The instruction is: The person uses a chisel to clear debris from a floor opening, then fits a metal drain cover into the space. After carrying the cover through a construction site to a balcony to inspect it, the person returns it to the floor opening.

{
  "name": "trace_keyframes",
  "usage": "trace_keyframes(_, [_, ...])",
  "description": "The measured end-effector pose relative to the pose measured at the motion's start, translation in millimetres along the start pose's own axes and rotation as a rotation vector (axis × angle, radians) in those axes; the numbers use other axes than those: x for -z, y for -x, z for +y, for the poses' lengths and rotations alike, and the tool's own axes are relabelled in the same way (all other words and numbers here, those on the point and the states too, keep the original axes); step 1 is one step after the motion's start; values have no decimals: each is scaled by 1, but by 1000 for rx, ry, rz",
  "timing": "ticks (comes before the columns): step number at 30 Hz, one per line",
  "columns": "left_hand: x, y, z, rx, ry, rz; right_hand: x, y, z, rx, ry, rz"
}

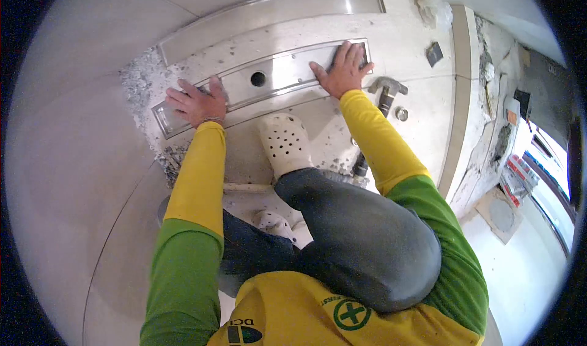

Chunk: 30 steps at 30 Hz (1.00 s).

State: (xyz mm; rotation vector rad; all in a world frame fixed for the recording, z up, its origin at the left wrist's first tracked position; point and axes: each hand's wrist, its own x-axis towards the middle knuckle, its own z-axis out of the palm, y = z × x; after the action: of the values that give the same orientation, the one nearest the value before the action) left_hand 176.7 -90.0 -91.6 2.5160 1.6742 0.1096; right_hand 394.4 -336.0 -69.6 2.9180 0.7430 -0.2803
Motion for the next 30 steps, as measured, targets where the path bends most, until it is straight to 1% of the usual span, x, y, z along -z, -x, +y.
trace_keyframes(2, [-1, 4, -5, 33, -92, -135, -5, 1, 0, 9, 22, 38])
trace_keyframes(3, [6, 3, 0, 77, -36, -192, -9, 1, 2, 14, 39, 51])
trace_keyframes(4, [6, 7, -1, 89, -57, -192, -14, 3, 2, 18, 5, 107])
trace_keyframes(7, [12, 4, -5, 76, -2, -194, -12, 3, 2, 17, 32, 78])
trace_keyframes(9, [19, 6, -8, 8, 70, -244, -9, 4, 1, 9, -4, 68])
trace_keyframes(10, [22, 8, -13, 24, 69, -240, -10, 4, 2, 4, -17, 48])
trace_keyframes(12, [22, 12, -21, -114, 39, -231, -6, 6, 4, 14, -33, 29])
trace_keyframes(14, [21, 14, -26, -123, 64, -215, -6, 5, 5, 22, -50, 13])
trace_keyframes(19, [16, 13, -33, -201, 3, -198, -9, 3, 7, -2, -69, -24])
trace_keyframes(23, [14, 9, -33, -169, -26, -247, -10, 0, 2, -20, -22, -54])
trace_keyframes(26, [13, 6, -33, -190, -49, -227, -8, -1, 0, -52, 1, -75])
trace_keyframes(28, [16, 6, -31, -181, -72, -275, -7, 0, 1, -62, 10, -69])
trace_keyframes(30, [16, 6, -33, -195, -68, -276, -6, 0, 3, -53, -20, -89])
